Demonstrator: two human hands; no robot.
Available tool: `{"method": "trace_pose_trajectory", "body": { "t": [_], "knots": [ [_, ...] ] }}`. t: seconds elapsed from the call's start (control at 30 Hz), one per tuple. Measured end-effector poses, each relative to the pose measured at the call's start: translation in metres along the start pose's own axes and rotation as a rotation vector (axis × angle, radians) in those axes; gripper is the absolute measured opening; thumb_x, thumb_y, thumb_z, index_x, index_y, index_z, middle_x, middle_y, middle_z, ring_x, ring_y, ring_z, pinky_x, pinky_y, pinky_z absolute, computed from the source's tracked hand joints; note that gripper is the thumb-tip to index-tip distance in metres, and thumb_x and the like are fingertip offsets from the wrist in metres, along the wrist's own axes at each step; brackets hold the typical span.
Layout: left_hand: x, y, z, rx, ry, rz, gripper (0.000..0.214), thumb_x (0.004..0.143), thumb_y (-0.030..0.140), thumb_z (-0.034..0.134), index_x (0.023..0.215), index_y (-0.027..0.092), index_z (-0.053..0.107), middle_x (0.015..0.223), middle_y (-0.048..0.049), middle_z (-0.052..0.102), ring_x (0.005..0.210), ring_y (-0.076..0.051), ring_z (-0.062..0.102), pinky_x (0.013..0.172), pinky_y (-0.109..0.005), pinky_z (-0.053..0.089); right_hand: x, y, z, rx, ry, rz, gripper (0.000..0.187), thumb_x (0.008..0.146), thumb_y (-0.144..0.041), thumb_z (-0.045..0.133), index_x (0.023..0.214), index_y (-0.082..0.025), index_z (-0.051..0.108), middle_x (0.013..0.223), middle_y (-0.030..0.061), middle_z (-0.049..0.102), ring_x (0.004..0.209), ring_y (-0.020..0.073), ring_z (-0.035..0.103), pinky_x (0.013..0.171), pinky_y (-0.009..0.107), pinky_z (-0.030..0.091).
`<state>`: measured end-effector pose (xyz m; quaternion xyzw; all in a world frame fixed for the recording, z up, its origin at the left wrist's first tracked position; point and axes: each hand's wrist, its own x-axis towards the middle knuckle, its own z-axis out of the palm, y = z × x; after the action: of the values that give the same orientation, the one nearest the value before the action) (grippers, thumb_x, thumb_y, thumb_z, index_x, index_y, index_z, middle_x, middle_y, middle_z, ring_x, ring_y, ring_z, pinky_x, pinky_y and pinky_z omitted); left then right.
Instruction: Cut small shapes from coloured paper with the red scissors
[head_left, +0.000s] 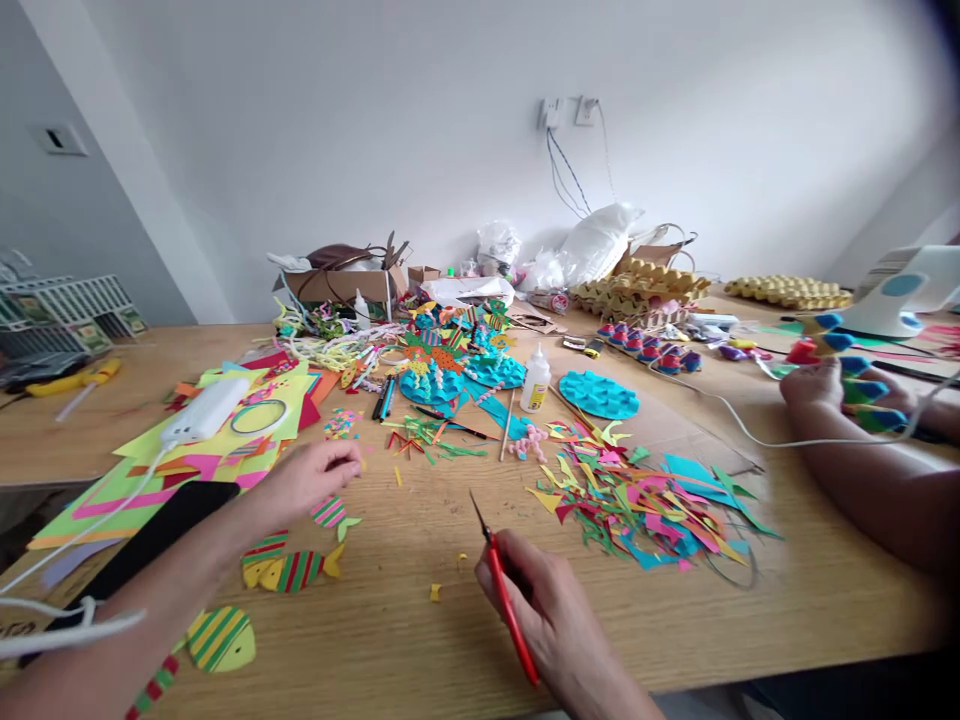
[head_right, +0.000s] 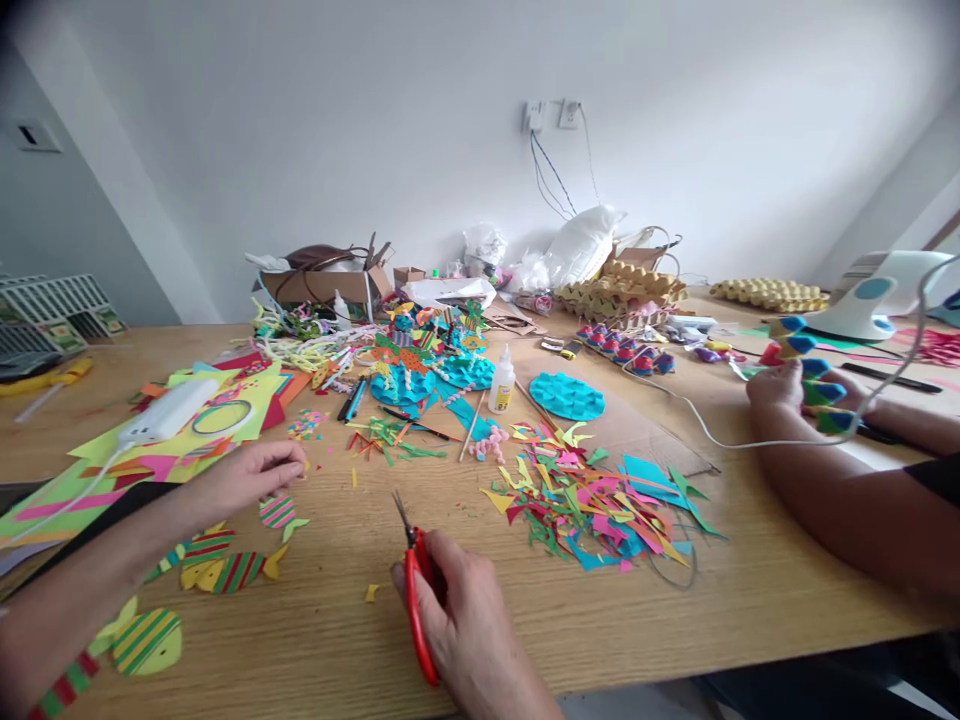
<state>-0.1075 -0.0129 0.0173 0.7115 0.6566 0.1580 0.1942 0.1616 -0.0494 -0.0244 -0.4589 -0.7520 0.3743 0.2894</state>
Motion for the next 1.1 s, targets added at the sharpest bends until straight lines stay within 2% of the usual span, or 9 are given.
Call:
{"method": "trace_pose_trajectory", "body": {
  "t": [0.1,0.17,0.23,0.33,0.6,0.7,0.83,0.93,1.1],
  "knots": [
    [0.014,-0.043,-0.016,0.144,-0.019,-0.072,0.023,0.084,0.021,0.043,0.065,0.017,0.056,0.063,0.0023,0.055,0.066,-0.016,0.056,0.062,-0.027,0.045,-0.002,0.009,-0.008,-0.036,-0.017,-0.001,0.035,0.082,-0.05,0.037,0.063,-0.02,0.039,0.055,-0.0018,0.042,0.051,0.013,0.038,0.049,0.023,0.027],
    [0.02,-0.063,-0.019,0.223,-0.048,-0.124,0.021,0.088,0.022,0.044,0.077,0.015,0.061,0.072,-0.0002,0.061,0.07,-0.017,0.06,0.065,-0.031,0.048,-0.004,0.014,-0.012,-0.051,-0.009,-0.005,0.036,0.083,-0.05,0.036,0.063,-0.02,0.04,0.055,-0.0022,0.041,0.05,0.0129,0.038,0.048,0.023,0.027],
    [0.024,-0.077,-0.018,0.288,-0.084,-0.165,0.019,0.088,0.027,0.052,0.1,0.014,0.06,0.097,-0.0049,0.064,0.082,-0.019,0.062,0.071,-0.037,0.052,-0.005,0.017,-0.016,-0.057,-0.006,0.001,0.036,0.084,-0.05,0.036,0.064,-0.02,0.042,0.055,-0.0023,0.041,0.05,0.0131,0.039,0.048,0.023,0.029],
    [0.029,-0.087,-0.013,0.359,-0.125,-0.193,0.031,0.087,0.028,0.055,0.116,0.017,0.054,0.117,-0.0083,0.058,0.095,-0.022,0.061,0.078,-0.043,0.052,-0.006,0.02,-0.019,-0.054,-0.003,0.017,0.035,0.084,-0.049,0.039,0.064,-0.02,0.043,0.055,-0.0025,0.041,0.05,0.0133,0.04,0.048,0.023,0.03],
    [0.028,-0.09,-0.015,0.462,-0.114,-0.197,0.03,0.087,0.027,0.054,0.116,0.017,0.054,0.117,-0.0084,0.058,0.096,-0.022,0.061,0.079,-0.042,0.052,-0.007,0.02,-0.026,-0.07,0.026,-0.002,0.038,0.084,-0.052,0.036,0.063,-0.02,0.043,0.054,-0.002,0.043,0.049,0.0134,0.041,0.046,0.023,0.031],
    [0.027,-0.08,-0.021,0.495,-0.079,-0.194,0.025,0.088,0.028,0.053,0.109,0.016,0.057,0.109,-0.0075,0.062,0.09,-0.02,0.062,0.076,-0.041,0.052,-0.008,0.02,-0.029,-0.094,0.05,0.001,0.037,0.084,-0.05,0.037,0.063,-0.02,0.044,0.053,-0.0023,0.043,0.048,0.0133,0.041,0.046,0.023,0.031],
    [0.024,-0.046,-0.015,0.469,-0.045,-0.091,0.02,0.086,0.019,0.044,0.078,0.018,0.062,0.074,-0.0043,0.065,0.074,-0.022,0.062,0.064,-0.034,0.046,-0.011,0.016,-0.031,-0.104,0.086,0.009,0.035,0.085,-0.046,0.038,0.062,-0.02,0.044,0.053,-0.0024,0.044,0.049,0.0129,0.042,0.046,0.022,0.032],
    [0.014,-0.006,0.008,0.366,-0.109,0.084,0.018,0.078,0.013,0.045,0.079,0.02,0.062,0.072,-0.0011,0.065,0.072,-0.02,0.061,0.063,-0.028,0.042,-0.012,0.011,-0.032,-0.091,0.115,0.007,0.033,0.085,-0.043,0.038,0.061,-0.02,0.043,0.053,-0.0027,0.044,0.049,0.012,0.04,0.046,0.022,0.031],
    [-0.009,0.054,0.051,0.198,-0.319,0.4,0.02,0.076,0.012,0.052,0.088,0.024,0.064,0.087,-0.0005,0.068,0.082,-0.017,0.062,0.072,-0.023,0.044,-0.016,0.005,-0.035,-0.06,0.13,0.013,0.031,0.085,-0.04,0.041,0.061,-0.02,0.044,0.052,-0.0032,0.043,0.048,0.0109,0.038,0.045,0.022,0.03]
  ]
}}
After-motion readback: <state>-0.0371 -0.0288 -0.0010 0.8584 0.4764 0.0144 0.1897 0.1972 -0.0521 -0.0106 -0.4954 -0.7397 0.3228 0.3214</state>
